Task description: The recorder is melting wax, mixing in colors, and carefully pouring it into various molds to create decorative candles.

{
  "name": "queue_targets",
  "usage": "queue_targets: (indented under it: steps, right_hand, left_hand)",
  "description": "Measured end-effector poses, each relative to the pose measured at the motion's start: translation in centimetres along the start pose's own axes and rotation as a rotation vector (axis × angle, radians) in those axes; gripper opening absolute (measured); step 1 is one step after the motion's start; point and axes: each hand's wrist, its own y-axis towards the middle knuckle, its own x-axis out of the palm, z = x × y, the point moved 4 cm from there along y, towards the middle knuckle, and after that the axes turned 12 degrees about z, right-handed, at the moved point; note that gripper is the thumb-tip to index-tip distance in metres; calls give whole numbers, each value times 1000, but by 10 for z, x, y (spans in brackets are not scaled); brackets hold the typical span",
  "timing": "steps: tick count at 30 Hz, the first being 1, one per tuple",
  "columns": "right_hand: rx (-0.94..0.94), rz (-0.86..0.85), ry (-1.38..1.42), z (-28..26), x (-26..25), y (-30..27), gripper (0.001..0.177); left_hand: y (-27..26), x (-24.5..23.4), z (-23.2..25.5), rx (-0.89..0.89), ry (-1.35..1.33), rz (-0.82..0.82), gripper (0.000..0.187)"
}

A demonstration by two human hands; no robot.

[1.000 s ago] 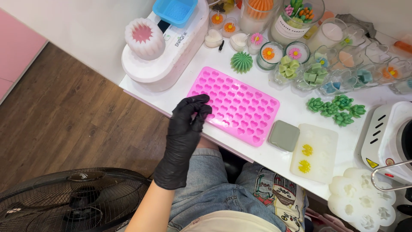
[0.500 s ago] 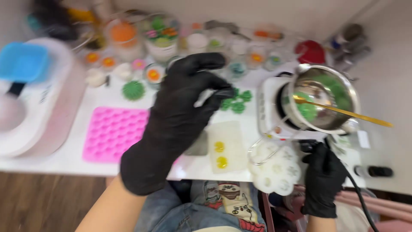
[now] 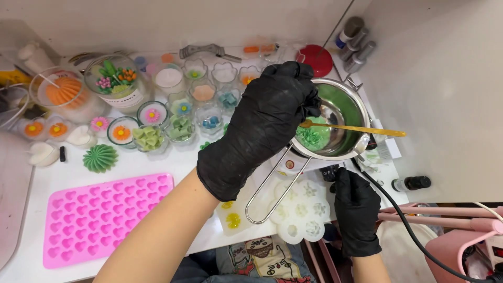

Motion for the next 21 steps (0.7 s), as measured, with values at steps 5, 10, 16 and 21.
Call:
queue_targets:
  steps: [5, 10, 16, 21]
  right_hand:
    - [18, -25, -19, -6, 0, 0, 19]
    - [27, -10, -1, 0, 1, -2, 17]
    - [23, -11, 122, 10, 0, 0, 21]
    - [384, 43, 431, 3, -23, 25, 30]
  left_hand:
    - [-4, 1, -1, 77, -20, 75, 19]
    - [-1, 0, 2, 49, -7, 54, 21]
    - [-5, -10, 7, 33, -34, 45, 24]
    - [-24, -58, 40, 53, -1, 145, 18]
